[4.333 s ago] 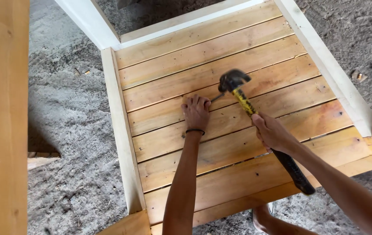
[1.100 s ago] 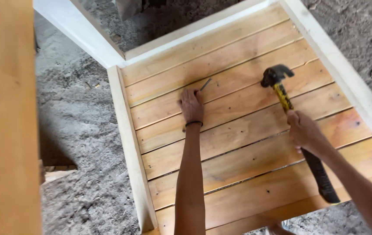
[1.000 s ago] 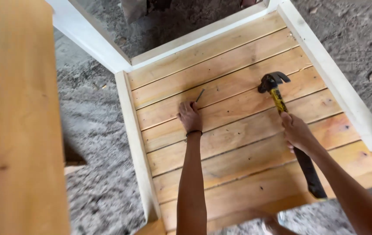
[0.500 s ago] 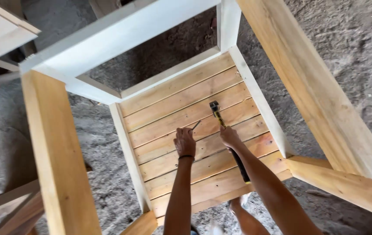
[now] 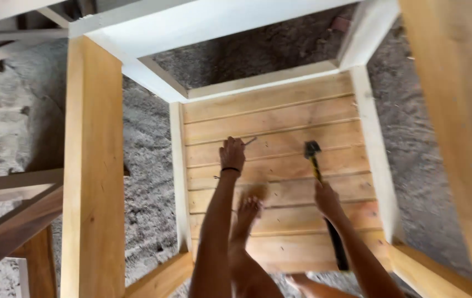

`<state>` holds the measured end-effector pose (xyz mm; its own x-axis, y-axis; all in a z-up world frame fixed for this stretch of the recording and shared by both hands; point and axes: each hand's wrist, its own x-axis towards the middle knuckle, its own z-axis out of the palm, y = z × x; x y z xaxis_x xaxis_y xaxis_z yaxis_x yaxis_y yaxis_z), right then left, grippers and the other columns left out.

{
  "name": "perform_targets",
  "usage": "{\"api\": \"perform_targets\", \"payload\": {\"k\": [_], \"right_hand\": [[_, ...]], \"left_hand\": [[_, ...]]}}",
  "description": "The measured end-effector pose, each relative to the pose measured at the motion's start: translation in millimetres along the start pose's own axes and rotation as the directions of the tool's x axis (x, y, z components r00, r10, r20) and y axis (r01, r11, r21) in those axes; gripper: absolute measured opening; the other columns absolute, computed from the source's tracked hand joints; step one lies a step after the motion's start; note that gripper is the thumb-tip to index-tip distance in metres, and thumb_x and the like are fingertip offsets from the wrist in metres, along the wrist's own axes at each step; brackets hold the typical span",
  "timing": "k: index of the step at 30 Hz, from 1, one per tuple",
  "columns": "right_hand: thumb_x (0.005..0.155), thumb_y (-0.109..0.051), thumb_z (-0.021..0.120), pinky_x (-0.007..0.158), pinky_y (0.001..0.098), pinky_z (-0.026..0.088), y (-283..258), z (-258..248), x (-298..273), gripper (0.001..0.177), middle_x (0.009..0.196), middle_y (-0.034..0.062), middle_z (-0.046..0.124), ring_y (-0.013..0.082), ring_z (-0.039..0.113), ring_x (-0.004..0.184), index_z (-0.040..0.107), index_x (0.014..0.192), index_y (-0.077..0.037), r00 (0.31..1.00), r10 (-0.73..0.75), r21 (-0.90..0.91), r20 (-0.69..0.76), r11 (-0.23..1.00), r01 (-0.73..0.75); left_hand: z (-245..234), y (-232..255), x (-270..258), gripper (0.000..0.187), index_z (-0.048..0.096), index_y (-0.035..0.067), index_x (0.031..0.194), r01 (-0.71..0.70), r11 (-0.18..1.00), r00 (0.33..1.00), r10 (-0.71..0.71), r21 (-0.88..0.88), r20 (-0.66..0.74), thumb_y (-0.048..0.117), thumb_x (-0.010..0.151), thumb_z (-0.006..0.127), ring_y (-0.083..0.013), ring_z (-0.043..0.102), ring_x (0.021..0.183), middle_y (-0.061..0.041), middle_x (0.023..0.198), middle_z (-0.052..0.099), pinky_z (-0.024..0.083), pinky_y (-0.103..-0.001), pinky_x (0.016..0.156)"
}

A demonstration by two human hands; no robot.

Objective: The person assembles a wooden chair by positioning slats on the frame and driving nails into the wood with a hammer. They then move to different sections of the chair to hammer more nails into the joints.

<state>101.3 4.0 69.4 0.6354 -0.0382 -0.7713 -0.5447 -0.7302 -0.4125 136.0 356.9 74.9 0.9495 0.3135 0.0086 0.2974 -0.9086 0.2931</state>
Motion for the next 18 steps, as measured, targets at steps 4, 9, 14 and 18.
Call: {"api": "perform_targets", "payload": {"k": [4, 9, 14, 18], "right_hand": [[0.104, -0.053, 0.037, 0.073, 0.0631, 0.055, 28, 10, 2, 0.053, 0.088, 0.033, 0.069, 0.055, 0.065, 0.082, 0.054, 0.111, -0.003, 0.999, -0.011, -0.021, -0.053, 1.0, 0.01], [0.1, -0.05, 0.042, 0.038, 0.0457, 0.046, 5, 19, -28, 0.041, 0.055, 0.0212, 0.058, 0.0332, 0.057, 0.038, 0.049, 0.112, -0.011, 0.984, 0.176, 0.153, -0.037, 0.974, -0.168], [0.107, -0.047, 0.042, 0.033, 0.0429, 0.039, -43, 15, -46, 0.047, 0.049, 0.0109, 0.042, 0.024, 0.042, 0.033, 0.049, 0.095, -0.002, 0.967, 0.256, 0.355, 0.012, 0.903, -0.243], [0.108, -0.046, 0.04, 0.034, 0.0416, 0.037, -56, 23, -51, 0.048, 0.05, 0.0114, 0.043, 0.0229, 0.041, 0.034, 0.05, 0.093, -0.001, 0.965, 0.264, 0.383, -0.013, 0.892, -0.239]], "left_hand": [[71, -24, 32, 0.008, 0.067, 0.014, 0.096, 0.025, 0.996, 1.0, -0.024, -0.088, 0.017, 0.022, 0.094, 0.066, -0.0299, 0.059, 0.104, -0.007, 0.103, 0.061, 0.047, -0.05, 0.087], [139, -49, 58, 0.012, 0.065, 0.013, 0.101, -0.085, 0.973, 0.992, 0.063, -0.213, -0.109, 0.022, 0.092, 0.066, -0.0335, 0.058, 0.107, -0.009, 0.113, 0.063, 0.044, -0.05, 0.087], [138, -56, 60, 0.007, 0.068, 0.016, 0.1, -0.077, 0.917, 0.995, 0.043, -0.392, -0.095, 0.022, 0.096, 0.067, -0.0331, 0.057, 0.106, -0.007, 0.101, 0.062, 0.043, -0.049, 0.091], [131, -53, 66, 0.008, 0.07, 0.017, 0.1, -0.075, 0.896, 0.993, 0.028, -0.438, -0.112, 0.022, 0.095, 0.068, -0.032, 0.056, 0.103, -0.006, 0.099, 0.062, 0.042, -0.047, 0.09]]}}
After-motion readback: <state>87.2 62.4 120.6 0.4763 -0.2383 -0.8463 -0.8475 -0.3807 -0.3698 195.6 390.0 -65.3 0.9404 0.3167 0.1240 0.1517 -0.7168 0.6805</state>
